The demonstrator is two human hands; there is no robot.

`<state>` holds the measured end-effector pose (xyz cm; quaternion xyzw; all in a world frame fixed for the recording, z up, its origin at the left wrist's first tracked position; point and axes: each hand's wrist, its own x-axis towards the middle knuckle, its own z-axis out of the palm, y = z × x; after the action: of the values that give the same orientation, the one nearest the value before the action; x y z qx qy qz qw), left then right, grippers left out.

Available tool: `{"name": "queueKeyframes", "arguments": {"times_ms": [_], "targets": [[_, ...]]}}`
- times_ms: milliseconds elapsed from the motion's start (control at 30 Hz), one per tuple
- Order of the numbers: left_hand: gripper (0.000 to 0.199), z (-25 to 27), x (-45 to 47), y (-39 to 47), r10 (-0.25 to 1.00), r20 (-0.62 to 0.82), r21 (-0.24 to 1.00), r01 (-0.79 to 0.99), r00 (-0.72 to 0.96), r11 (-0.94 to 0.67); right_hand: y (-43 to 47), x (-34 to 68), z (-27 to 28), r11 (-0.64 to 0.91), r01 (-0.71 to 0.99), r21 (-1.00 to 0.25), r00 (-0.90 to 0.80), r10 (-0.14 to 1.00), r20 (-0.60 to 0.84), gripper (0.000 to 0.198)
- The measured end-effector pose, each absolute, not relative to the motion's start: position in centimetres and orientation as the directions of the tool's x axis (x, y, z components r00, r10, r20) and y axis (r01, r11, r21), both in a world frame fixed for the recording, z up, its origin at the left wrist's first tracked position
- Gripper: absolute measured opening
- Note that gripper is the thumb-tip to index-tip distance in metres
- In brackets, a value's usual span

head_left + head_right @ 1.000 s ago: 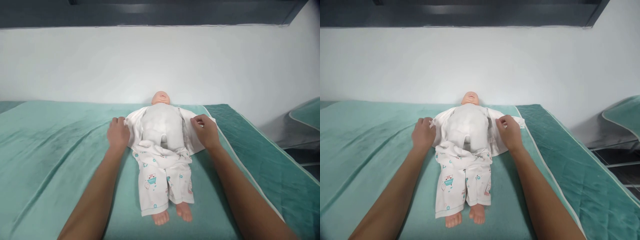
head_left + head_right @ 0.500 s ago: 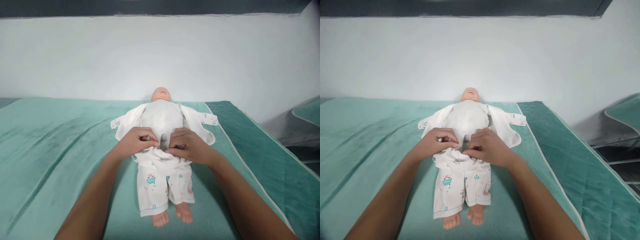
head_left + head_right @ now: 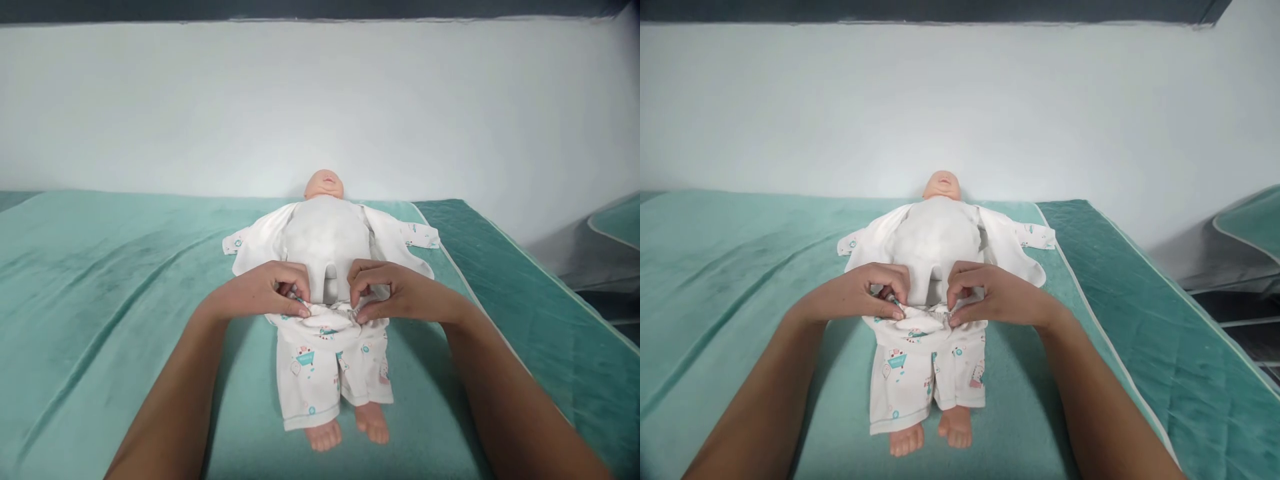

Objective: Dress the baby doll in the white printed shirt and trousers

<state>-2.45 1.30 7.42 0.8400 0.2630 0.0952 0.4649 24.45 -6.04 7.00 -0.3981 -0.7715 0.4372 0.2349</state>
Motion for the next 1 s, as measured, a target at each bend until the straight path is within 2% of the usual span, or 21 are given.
{"name": "queueKeyframes", "arguments": {"times_ms": [100, 200, 300, 433, 533, 633, 767, 833, 900, 1000], "targets": [[0.02, 7.1, -2.1, 1.1, 0.593, -0.005, 0.858, 0.308, 0.805, -0.411, -6.1, 24.2, 7.0, 0.28, 0.419, -0.864, -0.553, 0.833, 0.002, 0.025], [0.022, 6.7, -1.4, 0.7, 0.711, 0.157, 0.867, 0.248, 0.686, -0.431, -6.1, 23.9, 7.1, 0.318, 0.419, -0.851, -0.552, 0.833, 0.039, 0.024], [0.019, 6.1, -0.7, 0.2, 0.771, 0.32, 0.857, 0.179, 0.55, -0.484, -6.2, 23.5, 7.1, 0.336, 0.427, -0.839, -0.53, 0.845, 0.069, 0.021], [0.014, 5.5, -0.1, -0.2, 0.754, 0.507, 0.797, 0.107, 0.419, -0.595, -6.2, 22.8, 6.9, 0.313, 0.446, -0.839, -0.435, 0.894, 0.102, 0.023], [0.012, 5.3, 0.2, -0.4, 0.698, 0.609, 0.718, 0.113, 0.376, -0.687, -6.0, 22.7, 6.1, 0.322, 0.381, -0.867, -0.347, 0.919, 0.189, 0.023], [0.017, 5.5, 0.3, -0.7, 0.676, 0.565, 0.714, 0.13, 0.473, -0.688, -5.6, 22.8, 5.2, 0.273, 0.28, -0.92, -0.19, 0.955, 0.226, 0.021], [0.024, 6.2, 0.5, -1.1, 0.766, 0.345, 0.845, 0.175, 0.543, -0.505, -5.4, 22.3, 4.4, 0.228, 0.129, -0.965, -0.049, 0.973, 0.224, 0.023], [0.022, 6.6, 0.6, -1.2, 0.788, 0.25, 0.865, 0.235, 0.562, -0.443, -5.5, 21.9, 4.3, 0.272, 0.078, -0.959, -0.015, 0.962, 0.272, 0.022], [0.023, 6.9, 0.7, -1.3, 0.753, 0.183, 0.847, 0.287, 0.632, -0.447, -5.6, 21.5, 4.3, 0.321, 0.053, -0.945, -0.007, 0.947, 0.322, 0.018], [0.032, 7.2, 0.7, -1.3, 0.696, 0.177, 0.854, 0.243, 0.696, -0.461, -5.8, 21.3, 4.3, 0.364, 0.045, -0.93, -0.027, 0.931, 0.363, 0.014]]}}
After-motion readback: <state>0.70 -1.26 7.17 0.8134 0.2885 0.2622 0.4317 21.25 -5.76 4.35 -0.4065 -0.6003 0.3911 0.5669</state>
